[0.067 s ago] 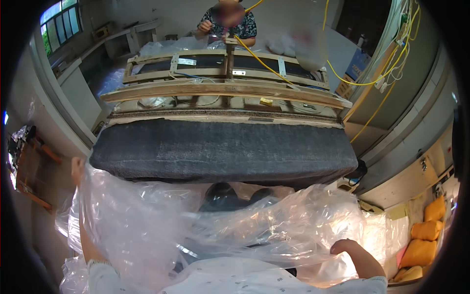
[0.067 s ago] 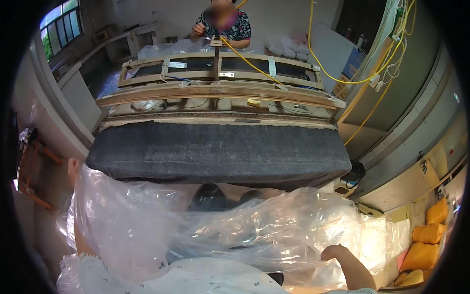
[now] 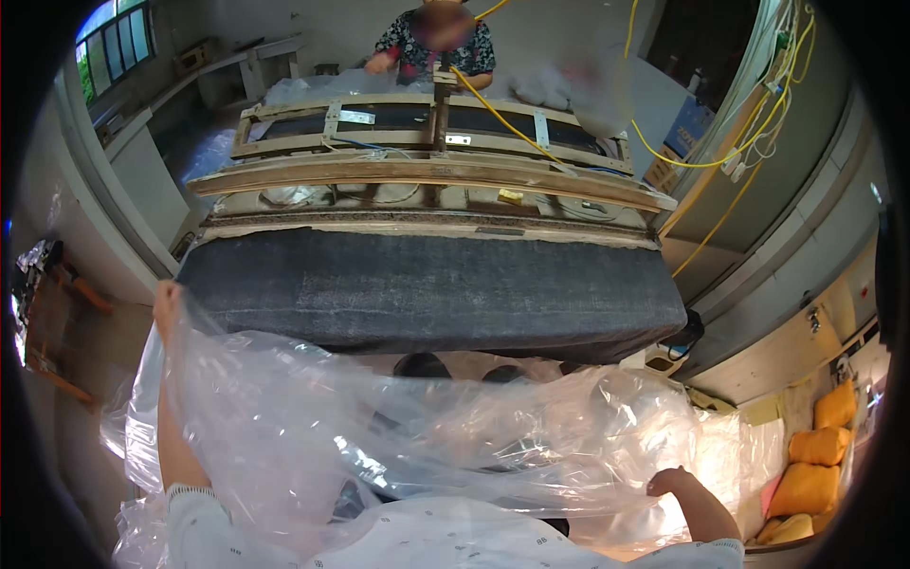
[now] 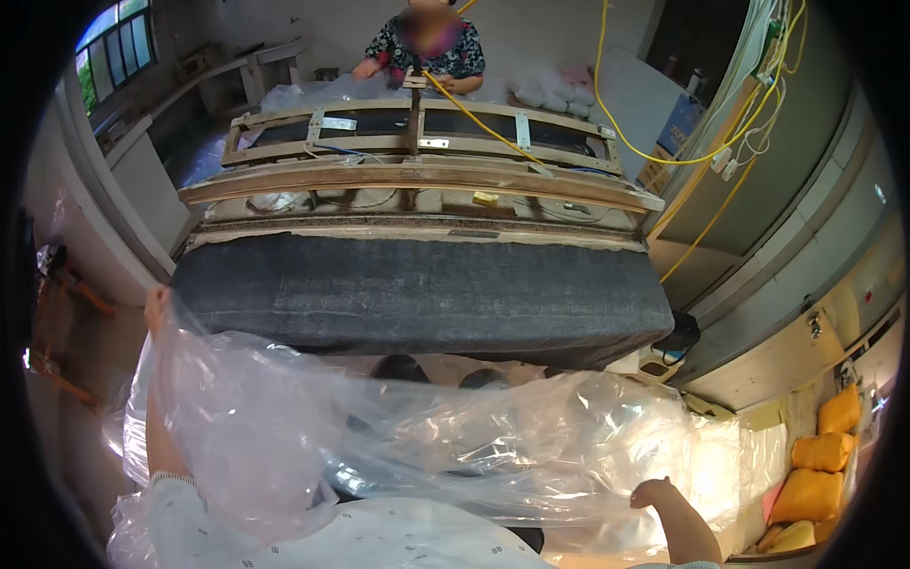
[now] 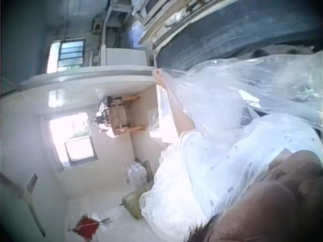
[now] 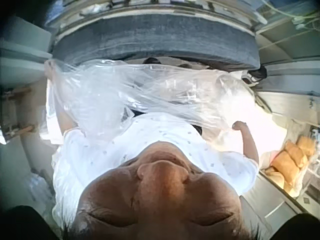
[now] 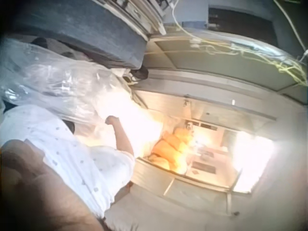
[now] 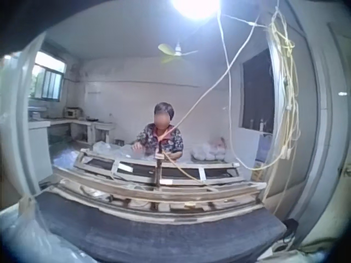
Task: The recorder wraps a large plastic part in clear plastic film on a workbench with the help of another person.
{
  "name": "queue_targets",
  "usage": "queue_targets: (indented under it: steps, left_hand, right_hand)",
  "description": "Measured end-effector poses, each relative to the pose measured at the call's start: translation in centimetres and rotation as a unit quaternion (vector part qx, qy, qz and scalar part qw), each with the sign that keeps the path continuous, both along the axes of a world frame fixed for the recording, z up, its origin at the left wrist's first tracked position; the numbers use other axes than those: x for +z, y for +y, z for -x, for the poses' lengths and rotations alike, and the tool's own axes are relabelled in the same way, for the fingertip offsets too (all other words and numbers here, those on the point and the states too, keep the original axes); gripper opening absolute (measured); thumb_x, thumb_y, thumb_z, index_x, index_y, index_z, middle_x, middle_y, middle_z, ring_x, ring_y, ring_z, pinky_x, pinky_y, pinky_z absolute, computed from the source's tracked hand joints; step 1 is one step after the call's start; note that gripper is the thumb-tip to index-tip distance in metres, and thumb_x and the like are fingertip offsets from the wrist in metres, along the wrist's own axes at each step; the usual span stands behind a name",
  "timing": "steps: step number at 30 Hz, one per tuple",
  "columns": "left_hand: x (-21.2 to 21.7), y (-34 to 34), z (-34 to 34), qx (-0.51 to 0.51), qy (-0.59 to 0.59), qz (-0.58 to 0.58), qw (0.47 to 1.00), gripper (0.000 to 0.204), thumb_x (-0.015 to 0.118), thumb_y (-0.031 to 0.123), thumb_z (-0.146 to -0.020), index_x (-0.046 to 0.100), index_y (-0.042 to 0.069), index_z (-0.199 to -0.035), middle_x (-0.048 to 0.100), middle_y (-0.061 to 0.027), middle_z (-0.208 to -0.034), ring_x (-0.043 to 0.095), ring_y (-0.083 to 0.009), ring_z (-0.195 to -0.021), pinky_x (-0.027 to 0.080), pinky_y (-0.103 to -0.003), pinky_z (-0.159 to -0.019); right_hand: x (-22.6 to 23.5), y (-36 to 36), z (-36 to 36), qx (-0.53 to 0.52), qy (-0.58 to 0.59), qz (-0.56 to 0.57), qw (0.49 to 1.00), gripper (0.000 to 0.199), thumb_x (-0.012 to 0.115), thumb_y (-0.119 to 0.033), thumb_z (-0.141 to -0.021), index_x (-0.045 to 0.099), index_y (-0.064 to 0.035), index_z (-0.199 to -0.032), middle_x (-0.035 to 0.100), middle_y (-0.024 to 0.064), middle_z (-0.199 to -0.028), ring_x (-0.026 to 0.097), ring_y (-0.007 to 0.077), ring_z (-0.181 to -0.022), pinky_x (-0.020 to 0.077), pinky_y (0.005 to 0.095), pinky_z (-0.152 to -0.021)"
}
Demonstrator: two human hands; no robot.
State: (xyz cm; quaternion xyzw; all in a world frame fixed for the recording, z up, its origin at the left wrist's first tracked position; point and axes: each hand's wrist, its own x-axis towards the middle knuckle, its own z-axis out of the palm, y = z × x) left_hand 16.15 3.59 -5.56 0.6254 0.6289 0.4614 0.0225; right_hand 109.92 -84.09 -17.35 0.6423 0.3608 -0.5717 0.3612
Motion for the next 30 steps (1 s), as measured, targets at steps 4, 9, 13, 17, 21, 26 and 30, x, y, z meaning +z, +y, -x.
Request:
queue_targets:
  steps: [4, 9, 13, 17, 21, 26, 30]
  left_hand:
    - [8.1, 0.4, -9.4, -0.124, 0.05, -0.059, 0.989, 0.014, 0.049, 0.017, -0.087, 0.046, 0.003, -0.086, 0.046, -0.0121, -0.073, 0.047, -0.0217, -0.068, 0.041, -0.032, -0.067]
    - [7.7, 1.3, -13.0, -0.101, 0.061, -0.032, 0.993, 0.009, 0.048, 0.011, -0.087, 0.046, 0.003, -0.088, 0.05, -0.0163, -0.077, 0.052, -0.0317, -0.071, 0.042, -0.035, -0.068]
    - [7.4, 1.4, -12.5, -0.096, 0.054, -0.025, 0.994, 0.008, 0.049, 0.009, -0.086, 0.046, 0.002, -0.087, 0.052, -0.0164, -0.077, 0.052, -0.0322, -0.072, 0.042, -0.037, -0.067]
    - [8.0, 0.4, -12.6, -0.098, 0.035, -0.026, 0.994, 0.008, 0.049, 0.009, -0.086, 0.046, 0.002, -0.088, 0.051, -0.0158, -0.076, 0.051, -0.0313, -0.07, 0.042, -0.036, -0.066]
    - [8.0, 0.4, -12.3, -0.097, 0.041, -0.033, 0.994, 0.008, 0.049, 0.01, -0.087, 0.046, 0.002, -0.088, 0.05, -0.0155, -0.076, 0.051, -0.0311, -0.069, 0.042, -0.036, -0.066]
    - [8.4, 0.3, -12.2, -0.09, 0.055, -0.029, 0.994, 0.009, 0.049, 0.011, -0.088, 0.047, 0.003, -0.088, 0.051, -0.0156, -0.077, 0.051, -0.0314, -0.07, 0.042, -0.036, -0.067]
    - [7.4, 0.9, -12.0, -0.093, 0.048, -0.015, 0.994, 0.009, 0.049, 0.012, -0.088, 0.047, 0.003, -0.089, 0.052, -0.0157, -0.078, 0.052, -0.0314, -0.071, 0.042, -0.036, -0.067]
  right_hand:
    - [-5.7, 5.7, 5.6, 0.028, -0.017, -0.113, 0.993, 0.046, 0.053, -0.044, -0.078, 0.064, -0.0134, -0.11, 0.062, 0.0088, -0.112, 0.057, 0.025, -0.104, 0.0415, 0.0371, -0.091]
    - [-3.5, 4.5, 4.8, 0.06, -0.113, -0.183, 0.975, 0.044, 0.053, -0.04, -0.078, 0.063, -0.0129, -0.11, 0.061, 0.0089, -0.113, 0.056, 0.0246, -0.105, 0.0411, 0.0373, -0.091]
    - [-3.4, 5.7, 3.5, 0.089, -0.173, -0.25, 0.948, 0.042, 0.053, -0.037, -0.078, 0.063, -0.0125, -0.11, 0.061, 0.009, -0.114, 0.055, 0.0243, -0.106, 0.0408, 0.0374, -0.091]
    - [-3.0, 7.9, 2.4, 0.112, -0.219, -0.317, 0.916, 0.04, 0.053, -0.034, -0.078, 0.063, -0.0121, -0.11, 0.06, 0.0091, -0.114, 0.055, 0.0241, -0.107, 0.0404, 0.0376, -0.091]
    - [-2.7, 8.6, 1.8, 0.135, -0.272, -0.379, 0.874, 0.039, 0.053, -0.031, -0.078, 0.062, -0.0117, -0.11, 0.059, 0.0092, -0.115, 0.054, 0.0238, -0.108, 0.04, 0.0378, -0.092]
    - [-3.1, 8.7, 1.4, 0.155, -0.334, -0.451, 0.813, 0.037, 0.053, -0.027, -0.078, 0.062, -0.0111, -0.11, 0.059, 0.0093, -0.116, 0.053, 0.0234, -0.109, 0.0396, 0.038, -0.092]
    - [-2.3, 6.9, 1.1, 0.176, -0.394, -0.496, 0.754, 0.036, 0.053, -0.024, -0.078, 0.061, -0.0107, -0.11, 0.058, 0.0094, -0.116, 0.053, 0.0231, -0.11, 0.0393, 0.0381, -0.092]
